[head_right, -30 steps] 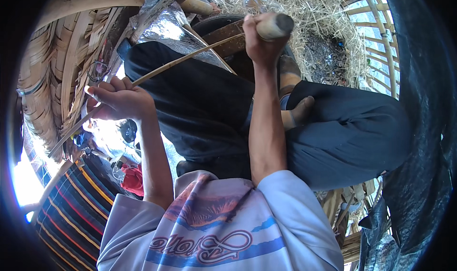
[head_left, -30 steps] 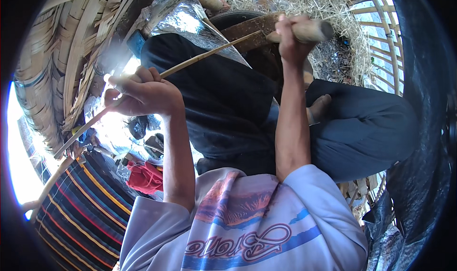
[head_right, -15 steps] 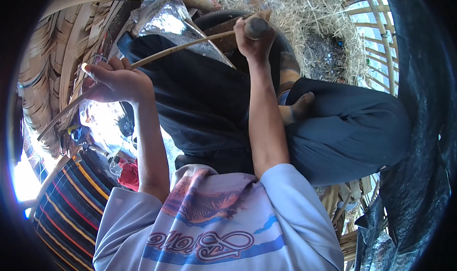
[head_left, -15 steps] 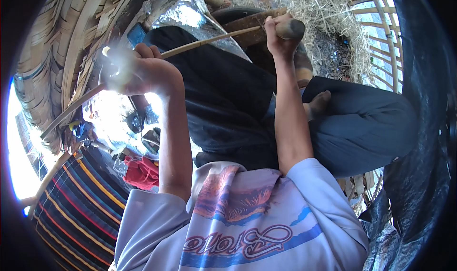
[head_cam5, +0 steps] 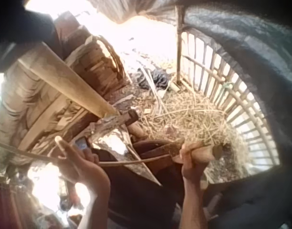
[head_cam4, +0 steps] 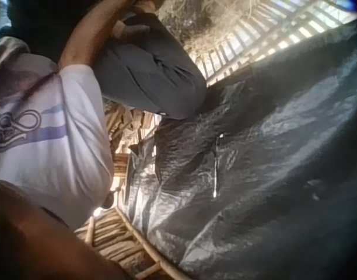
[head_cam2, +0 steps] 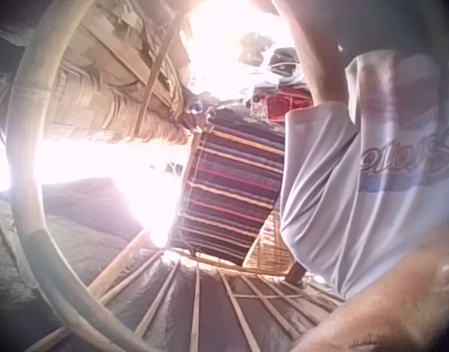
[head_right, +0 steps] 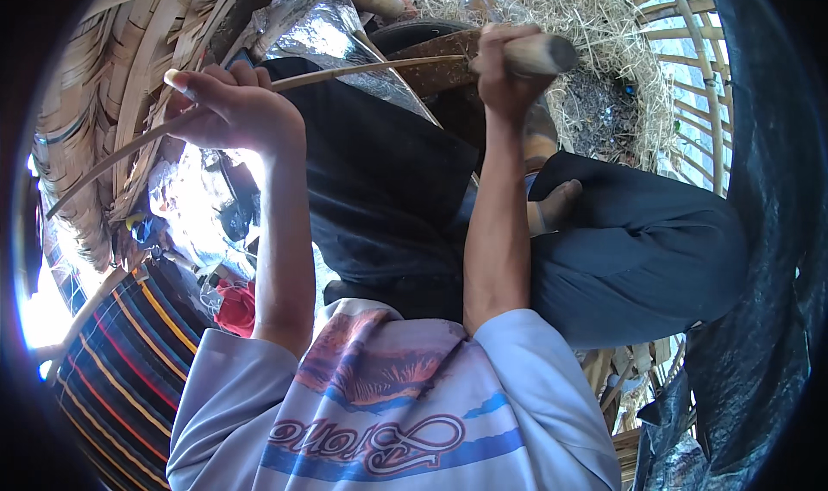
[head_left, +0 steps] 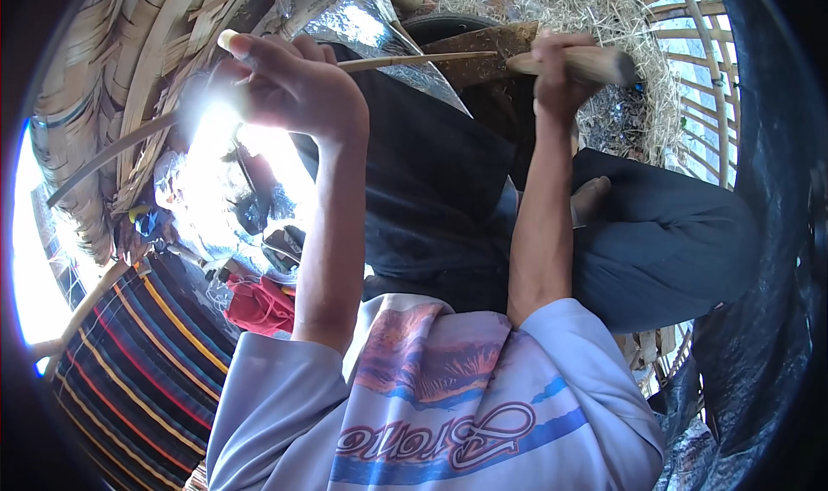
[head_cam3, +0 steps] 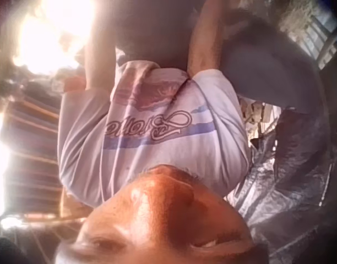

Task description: The person uses a blade to shave a long, thin bamboo strip, pulling the strip across the blade multiple times to refine its thickness.

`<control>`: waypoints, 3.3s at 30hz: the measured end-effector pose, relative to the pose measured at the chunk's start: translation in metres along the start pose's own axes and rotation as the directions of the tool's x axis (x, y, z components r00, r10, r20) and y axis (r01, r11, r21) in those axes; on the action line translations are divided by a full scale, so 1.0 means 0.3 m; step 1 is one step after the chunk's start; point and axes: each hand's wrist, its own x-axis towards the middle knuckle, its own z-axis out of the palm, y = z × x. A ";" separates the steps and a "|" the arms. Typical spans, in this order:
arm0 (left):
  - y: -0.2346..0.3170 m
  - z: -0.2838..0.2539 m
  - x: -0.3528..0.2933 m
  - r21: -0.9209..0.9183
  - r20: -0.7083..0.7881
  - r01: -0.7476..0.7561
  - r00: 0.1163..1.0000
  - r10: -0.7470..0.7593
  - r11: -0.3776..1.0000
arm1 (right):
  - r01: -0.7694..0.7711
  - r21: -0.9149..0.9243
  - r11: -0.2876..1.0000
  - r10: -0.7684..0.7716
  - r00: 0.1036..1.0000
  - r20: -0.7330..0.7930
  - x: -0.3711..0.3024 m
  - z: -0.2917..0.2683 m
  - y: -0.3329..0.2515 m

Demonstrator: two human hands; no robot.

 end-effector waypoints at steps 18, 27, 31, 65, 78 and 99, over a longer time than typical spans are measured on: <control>-0.011 -0.038 0.018 0.215 -0.108 0.037 0.994 -0.014 0.976 | -0.035 -0.373 0.927 0.002 0.996 -0.088 -0.069 -0.071 0.116; -0.012 -0.068 0.031 0.238 -0.146 0.095 0.987 -0.062 0.967 | -0.071 -0.340 0.938 0.044 0.995 -0.088 -0.110 -0.050 0.093; -0.047 -0.037 0.043 0.306 -0.215 0.050 0.977 0.017 0.951 | 0.015 -0.163 0.986 -0.035 0.992 -0.122 -0.074 -0.043 0.064; 0.007 0.271 0.014 0.110 0.094 -0.193 0.979 0.183 0.975 | -0.151 -0.235 0.960 0.087 0.961 -0.263 -0.033 -0.014 0.074; -0.022 0.248 0.052 0.227 0.084 -0.189 0.981 0.174 0.955 | -0.179 -0.116 0.977 0.132 0.935 -0.328 -0.015 -0.038 0.043; -0.014 0.267 0.058 0.207 0.051 -0.279 0.960 0.274 0.938 | -0.184 -0.228 0.956 0.087 0.921 -0.381 -0.040 -0.040 0.055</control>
